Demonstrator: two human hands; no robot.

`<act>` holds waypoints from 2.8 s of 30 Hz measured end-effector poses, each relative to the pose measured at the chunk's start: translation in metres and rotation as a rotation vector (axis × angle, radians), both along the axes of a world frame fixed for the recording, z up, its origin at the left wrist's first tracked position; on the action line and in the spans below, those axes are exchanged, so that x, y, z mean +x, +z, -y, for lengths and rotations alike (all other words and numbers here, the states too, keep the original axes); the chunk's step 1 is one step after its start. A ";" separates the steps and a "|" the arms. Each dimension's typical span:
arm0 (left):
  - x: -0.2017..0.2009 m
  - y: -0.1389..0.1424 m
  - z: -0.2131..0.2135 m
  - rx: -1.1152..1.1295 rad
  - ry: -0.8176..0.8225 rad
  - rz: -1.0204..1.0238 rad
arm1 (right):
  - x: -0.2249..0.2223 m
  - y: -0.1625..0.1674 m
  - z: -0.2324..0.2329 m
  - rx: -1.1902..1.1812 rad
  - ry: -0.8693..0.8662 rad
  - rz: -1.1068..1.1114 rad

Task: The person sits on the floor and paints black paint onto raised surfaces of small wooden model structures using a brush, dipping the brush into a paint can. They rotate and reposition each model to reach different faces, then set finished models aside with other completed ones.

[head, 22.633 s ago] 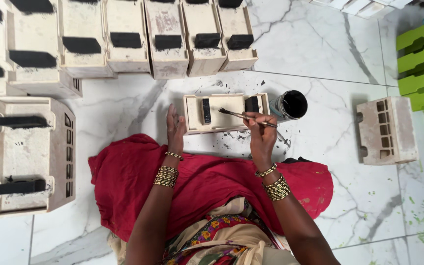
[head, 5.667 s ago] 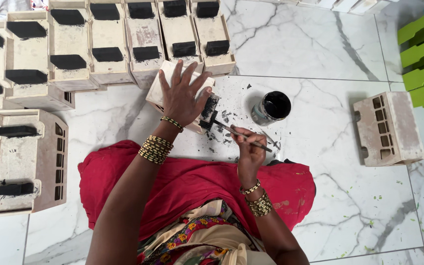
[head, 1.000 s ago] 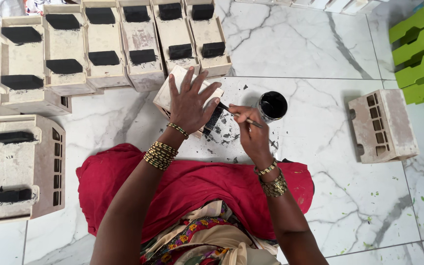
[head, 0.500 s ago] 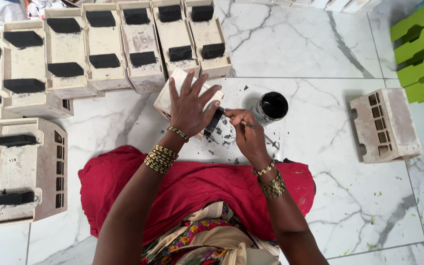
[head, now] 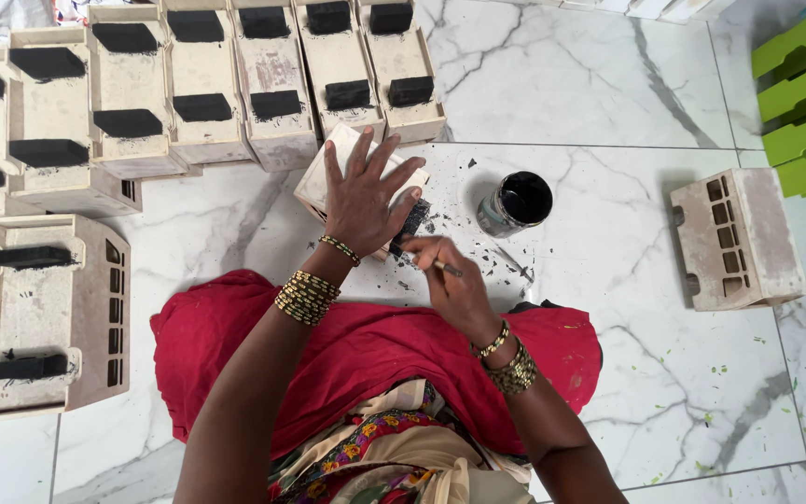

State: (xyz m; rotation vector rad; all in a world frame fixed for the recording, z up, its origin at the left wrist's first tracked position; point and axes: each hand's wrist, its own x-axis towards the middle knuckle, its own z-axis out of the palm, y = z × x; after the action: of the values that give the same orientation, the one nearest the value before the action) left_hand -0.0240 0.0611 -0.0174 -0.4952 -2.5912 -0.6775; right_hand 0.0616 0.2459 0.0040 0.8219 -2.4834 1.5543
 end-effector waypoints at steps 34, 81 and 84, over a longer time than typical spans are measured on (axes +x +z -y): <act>0.000 0.000 0.005 -0.013 0.017 0.006 | -0.002 0.022 -0.026 0.029 -0.167 -0.023; -0.011 -0.003 0.023 -0.050 0.106 0.034 | -0.017 -0.034 0.004 -0.324 -0.342 -0.127; -0.009 -0.005 0.021 -0.024 0.116 0.026 | -0.009 -0.026 -0.003 -0.196 -0.289 0.020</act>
State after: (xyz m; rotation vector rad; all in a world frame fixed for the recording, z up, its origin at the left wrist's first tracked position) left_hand -0.0334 0.0401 -0.0224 -0.3421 -2.6313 -0.6176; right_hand 0.0530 0.2493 -0.0216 0.3999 -2.2884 1.6684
